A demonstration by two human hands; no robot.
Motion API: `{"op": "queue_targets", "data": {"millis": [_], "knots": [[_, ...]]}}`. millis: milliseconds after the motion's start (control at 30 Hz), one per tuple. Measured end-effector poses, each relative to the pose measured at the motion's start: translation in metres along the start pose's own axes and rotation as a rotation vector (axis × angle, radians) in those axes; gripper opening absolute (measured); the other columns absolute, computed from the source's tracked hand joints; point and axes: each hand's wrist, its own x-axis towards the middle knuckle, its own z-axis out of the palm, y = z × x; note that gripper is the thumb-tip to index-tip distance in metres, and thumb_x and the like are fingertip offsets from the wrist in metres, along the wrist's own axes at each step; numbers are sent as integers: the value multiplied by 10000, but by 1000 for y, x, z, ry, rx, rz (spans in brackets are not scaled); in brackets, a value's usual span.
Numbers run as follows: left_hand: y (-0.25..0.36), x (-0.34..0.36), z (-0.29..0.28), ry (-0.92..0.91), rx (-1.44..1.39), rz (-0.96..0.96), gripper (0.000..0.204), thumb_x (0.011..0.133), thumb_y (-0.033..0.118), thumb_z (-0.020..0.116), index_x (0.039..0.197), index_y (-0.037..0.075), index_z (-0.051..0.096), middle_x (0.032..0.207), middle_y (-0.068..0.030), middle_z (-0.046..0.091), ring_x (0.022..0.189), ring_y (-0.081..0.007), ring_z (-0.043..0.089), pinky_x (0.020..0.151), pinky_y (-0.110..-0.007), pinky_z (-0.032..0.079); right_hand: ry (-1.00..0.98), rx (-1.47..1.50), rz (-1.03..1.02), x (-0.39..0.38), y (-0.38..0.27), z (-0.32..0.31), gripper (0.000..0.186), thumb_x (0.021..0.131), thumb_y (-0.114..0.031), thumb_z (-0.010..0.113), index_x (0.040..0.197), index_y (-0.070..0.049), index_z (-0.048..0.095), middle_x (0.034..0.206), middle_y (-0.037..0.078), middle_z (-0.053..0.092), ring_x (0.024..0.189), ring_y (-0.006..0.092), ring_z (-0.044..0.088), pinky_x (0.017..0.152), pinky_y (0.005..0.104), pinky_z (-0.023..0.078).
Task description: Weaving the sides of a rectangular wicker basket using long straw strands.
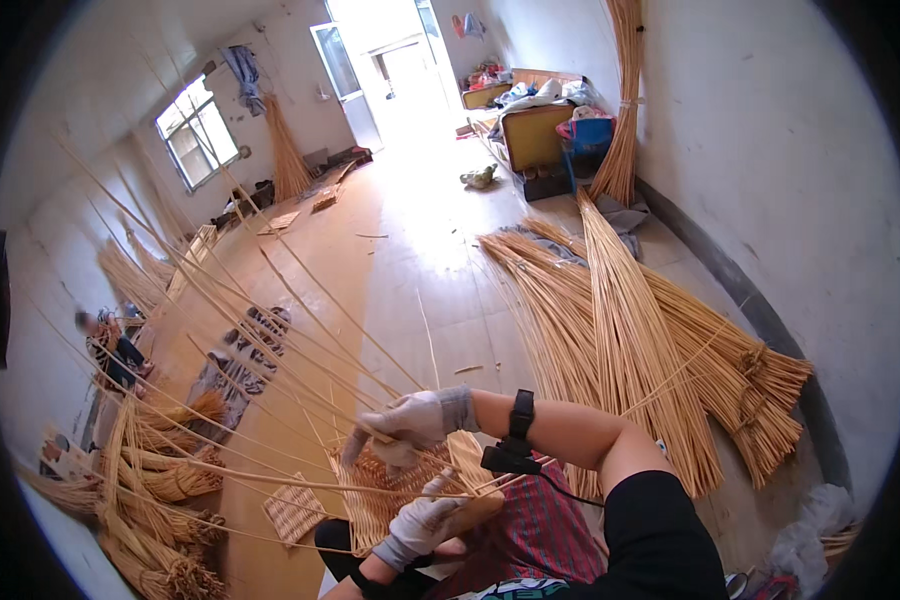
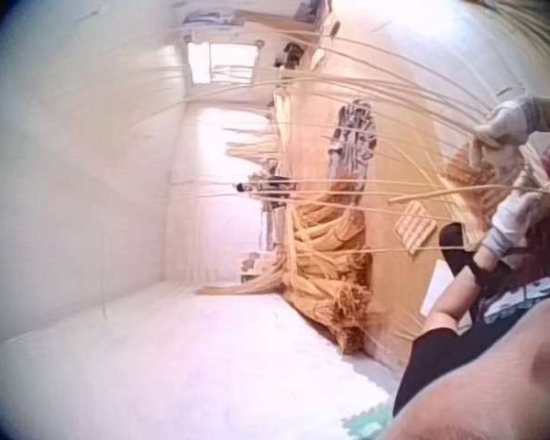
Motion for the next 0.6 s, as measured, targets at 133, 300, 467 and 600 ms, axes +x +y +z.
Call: {"op": "queue_targets", "data": {"millis": [133,300,467,600], "knots": [[-5,-4,2,53,-8,14,423,846,142,724,1263,182,664,1536,-279,448,1108,-430,677,828,-436,599,218,-402,-134,-14,-3,17,571,1059,-461,543,1362,24,550,873,7,581,774,117,567,851,353,524],[-2,-2,1,71,-7,0,401,846,106,723,1236,191,679,1518,-261,479,1155,-424,662,856,-432,594,387,-117,-356,-29,18,-10,381,1039,-262,641,1343,-39,592,1178,33,668,1051,135,628,985,313,496],[2,-1,0,145,-3,44,384,845,127,732,1217,210,682,1507,-251,494,1122,-410,679,844,-425,600,336,-20,-196,-33,11,-36,329,1000,-169,694,1295,-51,605,1230,38,668,1136,164,629,1022,336,494],[6,-1,-2,131,38,-19,388,828,149,744,1205,220,689,1466,-236,545,1032,-387,714,790,-417,611,292,-217,-171,-43,-9,-55,294,972,-140,719,1231,-51,611,1161,41,654,1088,147,614,985,320,494]]}}
